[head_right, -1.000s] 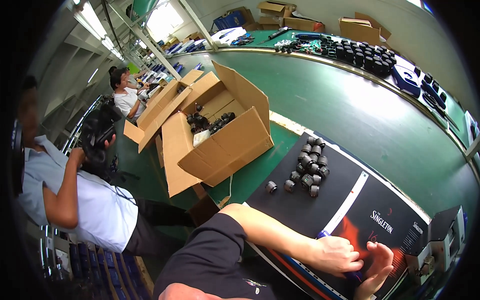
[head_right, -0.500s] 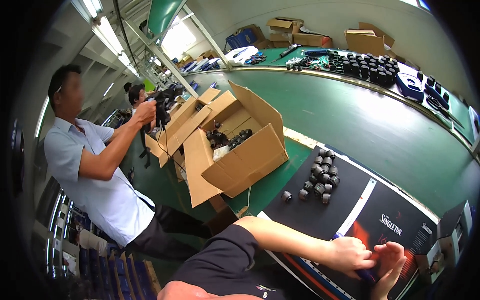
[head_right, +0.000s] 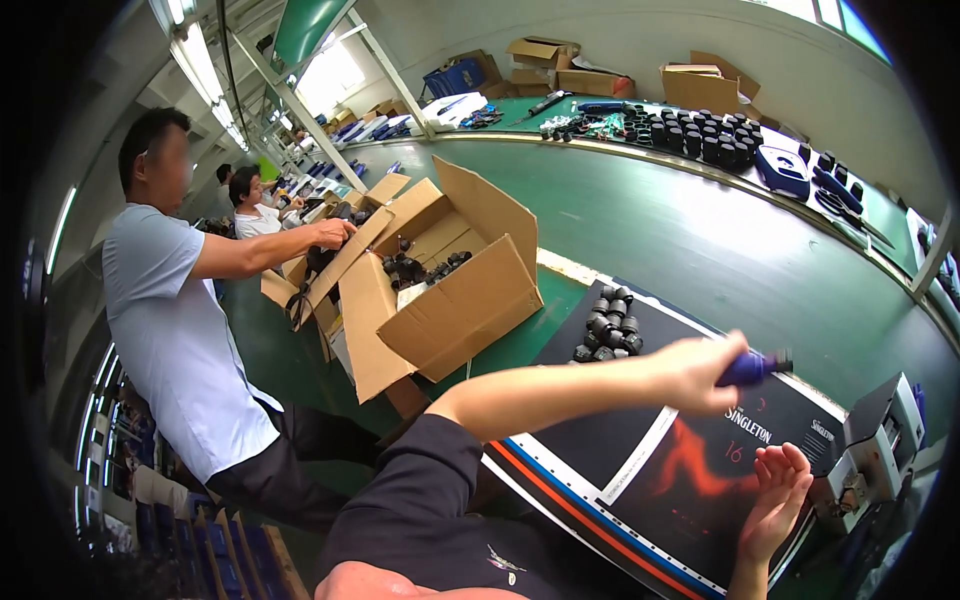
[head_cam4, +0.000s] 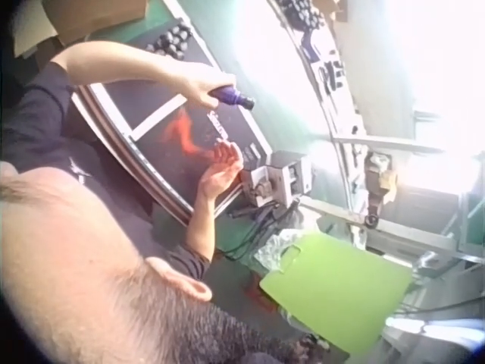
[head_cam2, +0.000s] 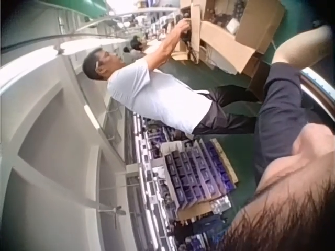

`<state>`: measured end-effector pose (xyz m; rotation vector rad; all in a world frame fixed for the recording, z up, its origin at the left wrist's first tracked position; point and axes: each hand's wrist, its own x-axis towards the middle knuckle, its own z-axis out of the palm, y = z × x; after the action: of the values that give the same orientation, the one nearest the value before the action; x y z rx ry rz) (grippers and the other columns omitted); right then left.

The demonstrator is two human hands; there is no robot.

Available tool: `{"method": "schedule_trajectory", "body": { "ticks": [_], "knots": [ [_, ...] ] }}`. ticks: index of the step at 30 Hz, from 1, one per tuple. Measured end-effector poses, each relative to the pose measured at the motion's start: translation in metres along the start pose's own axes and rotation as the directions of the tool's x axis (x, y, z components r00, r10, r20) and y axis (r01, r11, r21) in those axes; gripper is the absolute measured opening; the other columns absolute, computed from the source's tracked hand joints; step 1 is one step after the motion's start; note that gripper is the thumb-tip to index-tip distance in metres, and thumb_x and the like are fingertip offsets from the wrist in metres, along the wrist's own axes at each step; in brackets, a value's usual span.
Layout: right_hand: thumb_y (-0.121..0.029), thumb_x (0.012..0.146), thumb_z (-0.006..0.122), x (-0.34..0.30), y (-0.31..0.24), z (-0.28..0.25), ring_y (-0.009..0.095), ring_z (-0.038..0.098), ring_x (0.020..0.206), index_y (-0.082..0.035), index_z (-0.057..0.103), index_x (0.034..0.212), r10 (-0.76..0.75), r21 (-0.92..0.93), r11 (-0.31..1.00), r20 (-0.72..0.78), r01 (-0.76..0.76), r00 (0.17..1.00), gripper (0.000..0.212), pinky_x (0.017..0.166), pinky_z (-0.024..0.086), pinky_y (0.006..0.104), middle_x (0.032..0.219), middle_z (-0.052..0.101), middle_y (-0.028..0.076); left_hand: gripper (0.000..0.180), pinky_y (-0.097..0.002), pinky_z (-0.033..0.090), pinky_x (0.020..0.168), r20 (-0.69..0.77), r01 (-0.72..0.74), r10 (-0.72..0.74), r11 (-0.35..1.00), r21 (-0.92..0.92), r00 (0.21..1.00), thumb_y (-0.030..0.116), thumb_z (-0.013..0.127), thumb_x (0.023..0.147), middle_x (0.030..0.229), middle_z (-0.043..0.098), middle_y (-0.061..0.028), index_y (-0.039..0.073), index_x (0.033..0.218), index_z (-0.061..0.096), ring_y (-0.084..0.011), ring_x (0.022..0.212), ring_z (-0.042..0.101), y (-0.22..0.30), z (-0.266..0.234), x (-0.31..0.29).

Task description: The person assembles an electronic unit by applying adhesive from an adhesive bottle to various assembly parts and then attaching these components to a housing, using an electric screwdriver to secure them into a finished unit.

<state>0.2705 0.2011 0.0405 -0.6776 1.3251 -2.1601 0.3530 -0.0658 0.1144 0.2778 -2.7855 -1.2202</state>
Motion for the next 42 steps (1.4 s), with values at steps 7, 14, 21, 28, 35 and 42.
{"method": "schedule_trajectory", "body": {
  "ticks": [7, 14, 21, 28, 35, 42],
  "knots": [
    [-0.05, 0.112, 0.03, 0.002, -0.005, -0.001, 0.022, 0.06, 0.118, -0.006, 0.052, 0.136, -0.021, -0.036, 0.999, 0.019, 0.022, 1.0, 0.055, 0.108, 0.043, 0.0389, 0.122, 0.063, 0.009, 0.06, -0.0459, 0.048, 0.109, -0.388, 0.402, -0.336, 0.91, 0.1, 0.858, 0.017, 0.073, 0.082, 0.138, 0.053, -0.0266, -0.002, 0.134, 0.052, -0.0413, 0.127, 0.057, -0.086, -0.11, 0.126],
    [-0.047, 0.112, 0.031, 0.006, -0.008, 0.003, 0.02, 0.061, 0.114, -0.006, 0.053, 0.136, 0.011, -0.064, 0.998, 0.029, -0.009, 1.0, 0.053, 0.105, 0.047, 0.0378, 0.117, 0.063, 0.008, 0.051, -0.0465, 0.051, 0.105, -0.576, 0.643, -0.431, 0.731, 0.229, 0.694, 0.016, 0.074, 0.088, 0.131, 0.061, -0.0186, 0.012, 0.135, 0.056, -0.0343, 0.126, 0.06, -0.192, -0.108, 0.132],
    [-0.043, 0.111, 0.033, 0.007, 0.001, -0.001, 0.022, 0.062, 0.11, -0.001, 0.051, 0.134, 0.037, -0.086, 0.996, -0.007, -0.038, 0.999, 0.051, 0.101, 0.05, 0.0393, 0.114, 0.062, 0.011, 0.055, -0.0444, 0.05, 0.104, -0.605, 0.709, -0.467, 0.662, 0.243, 0.644, 0.037, 0.075, 0.089, 0.131, 0.061, -0.0158, 0.018, 0.137, 0.055, -0.0292, 0.127, 0.059, -0.204, -0.109, 0.113],
    [-0.043, 0.111, 0.037, 0.008, 0.002, 0.005, 0.021, 0.062, 0.106, -0.002, 0.052, 0.134, 0.041, -0.104, 0.994, 0.003, -0.041, 0.999, 0.049, 0.098, 0.05, 0.0382, 0.111, 0.062, 0.01, 0.074, -0.0449, 0.05, 0.104, -0.511, 0.731, -0.544, 0.615, 0.297, 0.665, 0.06, 0.075, 0.084, 0.135, 0.057, -0.018, 0.007, 0.132, 0.057, -0.0333, 0.129, 0.056, -0.171, -0.13, 0.085],
    [-0.042, 0.111, 0.037, 0.006, -0.002, 0.008, 0.022, 0.063, 0.106, -0.001, 0.051, 0.134, 0.01, -0.17, 0.985, 0.064, 0.001, 0.998, 0.049, 0.099, 0.049, 0.0385, 0.111, 0.062, 0.01, 0.073, -0.0508, 0.041, 0.106, -0.622, 0.228, 0.167, 0.833, 0.504, 0.765, 0.052, 0.07, 0.091, 0.134, 0.051, -0.0209, 0.001, 0.14, 0.05, -0.0381, 0.128, 0.047, -0.087, -0.067, 0.039],
    [-0.046, 0.112, 0.037, 0.004, 0.002, 0.005, 0.022, 0.065, 0.104, -0.001, 0.051, 0.134, -0.021, -0.177, 0.984, 0.078, 0.035, 0.997, 0.052, 0.097, 0.05, 0.0363, 0.112, 0.062, 0.011, 0.064, -0.0507, 0.042, 0.102, -0.242, -0.566, 0.633, 0.77, 0.292, 0.736, 0.038, 0.08, 0.08, 0.127, 0.054, -0.0151, 0.007, 0.131, 0.058, -0.0361, 0.124, 0.049, 0.017, 0.068, -0.059]
  ]
}}
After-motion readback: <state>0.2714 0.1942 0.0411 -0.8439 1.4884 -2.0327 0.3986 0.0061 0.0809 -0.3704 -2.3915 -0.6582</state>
